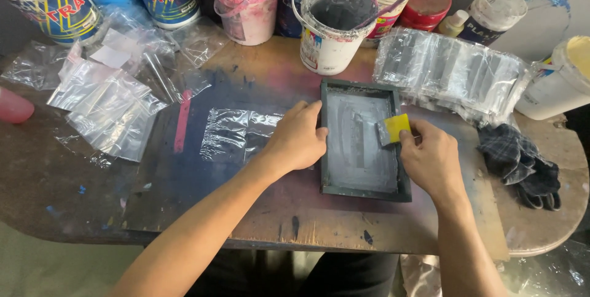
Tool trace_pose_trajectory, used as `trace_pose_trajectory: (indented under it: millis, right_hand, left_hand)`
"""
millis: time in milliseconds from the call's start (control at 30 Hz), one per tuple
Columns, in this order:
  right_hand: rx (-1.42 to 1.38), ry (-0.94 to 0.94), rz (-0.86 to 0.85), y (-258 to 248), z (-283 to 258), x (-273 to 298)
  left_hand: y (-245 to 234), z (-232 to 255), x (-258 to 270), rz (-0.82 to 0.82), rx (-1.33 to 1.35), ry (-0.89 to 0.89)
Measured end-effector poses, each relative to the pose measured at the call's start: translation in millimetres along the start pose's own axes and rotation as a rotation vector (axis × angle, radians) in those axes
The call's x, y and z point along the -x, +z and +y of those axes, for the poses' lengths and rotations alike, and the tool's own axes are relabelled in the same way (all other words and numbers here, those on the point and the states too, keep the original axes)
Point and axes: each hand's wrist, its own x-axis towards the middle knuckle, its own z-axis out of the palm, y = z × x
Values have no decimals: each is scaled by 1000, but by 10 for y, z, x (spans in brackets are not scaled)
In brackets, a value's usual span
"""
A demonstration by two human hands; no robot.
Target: The person uses a yellow foam brush to spread white ink across a screen-printing frame. They then place a clear plastic sheet on the table, smooth it out, and apply ink to it using the same brush. The person repeats the process of spreading ink on the frame and the plastic sheet multiple times.
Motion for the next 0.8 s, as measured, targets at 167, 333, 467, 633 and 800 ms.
trace_pose_trajectory:
  millis: [167,333,467,633,800]
  right_hand:
    - [7,13,-2,9,19,5]
    - [4,18,1,40,54,4]
    - [15,2,3,56,71,0]
    - [8,7,9,54,66,6]
    - [59,-69,86,61,22,33]
  left_hand:
    - [68,-42,-32,-1,-12,9]
    - [92,-71,-54,-2,-14,4]
    - [116,-120,-86,6,-22,13]
    - [5,19,30,-5,20,0]
    - [-31,56,61,-27,23,18]
